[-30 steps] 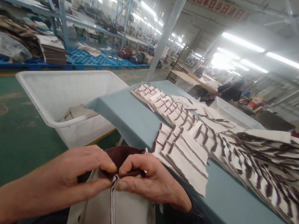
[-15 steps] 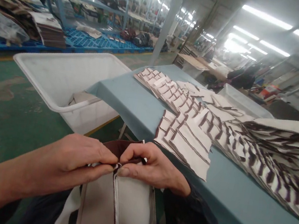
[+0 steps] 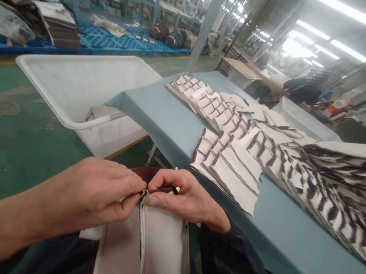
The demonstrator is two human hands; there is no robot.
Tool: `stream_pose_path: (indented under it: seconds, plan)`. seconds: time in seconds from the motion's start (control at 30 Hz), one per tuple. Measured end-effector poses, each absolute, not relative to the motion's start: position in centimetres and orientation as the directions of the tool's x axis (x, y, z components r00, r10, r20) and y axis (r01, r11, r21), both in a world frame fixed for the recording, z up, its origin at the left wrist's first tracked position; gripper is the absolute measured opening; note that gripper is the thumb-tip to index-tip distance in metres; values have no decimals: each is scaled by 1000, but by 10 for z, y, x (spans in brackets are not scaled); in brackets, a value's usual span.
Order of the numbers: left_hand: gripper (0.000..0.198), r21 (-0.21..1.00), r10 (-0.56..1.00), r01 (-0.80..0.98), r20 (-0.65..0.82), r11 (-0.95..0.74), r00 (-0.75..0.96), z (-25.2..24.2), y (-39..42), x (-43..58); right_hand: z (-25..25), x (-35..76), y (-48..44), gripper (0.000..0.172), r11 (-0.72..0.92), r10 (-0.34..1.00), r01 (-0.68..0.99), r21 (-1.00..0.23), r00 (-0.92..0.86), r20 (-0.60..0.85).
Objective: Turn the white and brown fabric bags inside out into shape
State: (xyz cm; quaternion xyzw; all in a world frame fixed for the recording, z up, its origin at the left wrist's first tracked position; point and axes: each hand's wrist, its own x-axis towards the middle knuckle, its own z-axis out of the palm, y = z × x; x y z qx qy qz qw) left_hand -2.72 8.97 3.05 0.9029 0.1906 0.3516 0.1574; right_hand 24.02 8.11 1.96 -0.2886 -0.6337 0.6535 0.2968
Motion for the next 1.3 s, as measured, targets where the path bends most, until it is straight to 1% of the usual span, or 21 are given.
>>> stream_pose_path:
  seconds: [0.07,0.1,0.17,0.3,0.4,0.53,0.6,0.7,0.77,0.83,0.93,1.0,1.1,1.2,1.3]
  plan:
    - [28,420,464,241,586,-875,664,29,88,-24,19,240,81,49,6,767,-10,-1000,-642,11]
    - [28,441,491,255,582,-860,648,28,88,-22,18,239,81,49,20,772,-1,-1000,-635,16]
    - [29,525,574,287,538,-801,617,28,85,-20,17,238,81,48,53,774,15,-998,-632,32]
    - [30,727,718,288,385,-623,580,31,76,-17,16,235,80,48,109,754,7,-994,-652,79]
    - [31,803,763,261,328,-536,557,30,69,-17,16,233,78,50,198,756,35,-980,-642,130]
    - [29,833,768,218,325,-508,552,22,67,-20,18,229,75,57,430,757,168,-887,-602,253]
    - [28,839,761,205,320,-505,564,18,68,-22,17,227,74,56,493,742,211,-844,-608,282]
    - [30,831,748,184,347,-524,565,12,68,-26,11,224,72,49,544,722,230,-807,-619,310]
    - [30,822,743,187,358,-539,566,9,68,-28,8,224,70,42,570,724,236,-787,-598,344]
    - [30,815,748,204,357,-542,560,8,67,-29,8,223,68,31,577,739,259,-774,-570,360]
    - [29,821,767,236,326,-519,553,8,67,-29,9,221,66,17,545,764,278,-791,-554,331]
    - [29,834,779,250,294,-492,554,9,68,-30,10,218,67,17,522,771,264,-811,-552,317]
    - [31,864,783,238,246,-445,571,9,69,-33,10,213,69,23,524,778,254,-813,-533,334]
    - [32,888,770,219,201,-404,605,6,70,-38,9,209,67,26,568,753,263,-780,-548,364]
    - [34,904,739,177,192,-390,645,1,70,-43,8,208,65,27,604,727,294,-741,-585,360]
